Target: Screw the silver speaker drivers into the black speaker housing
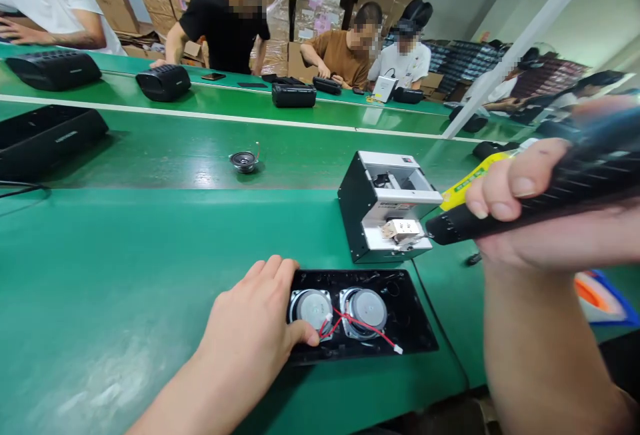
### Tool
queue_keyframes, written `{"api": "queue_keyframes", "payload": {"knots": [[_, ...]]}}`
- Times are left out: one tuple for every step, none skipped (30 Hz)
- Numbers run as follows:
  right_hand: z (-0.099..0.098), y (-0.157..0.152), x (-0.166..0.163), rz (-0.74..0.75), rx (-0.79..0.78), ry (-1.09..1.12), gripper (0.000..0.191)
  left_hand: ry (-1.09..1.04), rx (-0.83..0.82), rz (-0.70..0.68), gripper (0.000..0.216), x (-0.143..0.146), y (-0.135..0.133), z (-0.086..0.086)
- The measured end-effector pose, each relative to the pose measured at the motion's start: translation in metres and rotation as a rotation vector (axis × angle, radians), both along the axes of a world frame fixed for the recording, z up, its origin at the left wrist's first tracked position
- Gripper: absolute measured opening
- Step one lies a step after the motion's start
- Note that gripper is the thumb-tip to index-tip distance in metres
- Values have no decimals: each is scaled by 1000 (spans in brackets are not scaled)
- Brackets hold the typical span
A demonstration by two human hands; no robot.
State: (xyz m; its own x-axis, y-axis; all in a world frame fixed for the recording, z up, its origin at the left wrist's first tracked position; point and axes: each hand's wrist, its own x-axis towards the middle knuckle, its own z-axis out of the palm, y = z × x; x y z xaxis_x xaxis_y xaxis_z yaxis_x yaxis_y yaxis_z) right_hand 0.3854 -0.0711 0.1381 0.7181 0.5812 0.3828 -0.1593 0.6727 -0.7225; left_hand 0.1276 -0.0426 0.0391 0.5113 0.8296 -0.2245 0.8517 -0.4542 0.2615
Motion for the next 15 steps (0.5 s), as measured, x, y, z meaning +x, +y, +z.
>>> {"api": "queue_keyframes", "payload": {"knots": [[-1,3,0,24,26,-208,87,-1,2,-1,45,-1,0,-2],[-3,7,1,46,49,-384,68,-5,9,3,45,-3,0,-5],[-6,10,4,38,70,-469,57,-13,21,9,47,-5,1,-9],[-10,13,6,9,98,-476,58,-28,40,17,49,-7,1,-13],[-14,16,8,3,103,-458,62,-54,66,26,51,-10,1,-18],[-18,19,10,-13,108,-434,65,-83,91,36,52,-12,2,-22],[-22,21,11,-14,103,-419,67,-111,105,45,52,-13,1,-26],[-25,22,11,-9,89,-416,67,-134,100,52,51,-15,1,-29],[-28,24,11,-11,84,-420,68,-147,85,59,51,-16,1,-31],[-29,25,10,-6,77,-428,68,-151,65,64,51,-16,0,-33],[-31,25,10,2,74,-431,68,-146,47,67,52,-17,0,-34],[-31,25,9,9,76,-431,68,-141,37,69,53,-17,0,-35],[-32,26,9,16,80,-429,68,-140,41,72,54,-17,1,-36],[-32,26,9,18,87,-426,68,-138,49,76,54,-18,1,-37],[-32,26,9,20,91,-424,68,-139,59,77,54,-18,2,-39]]}}
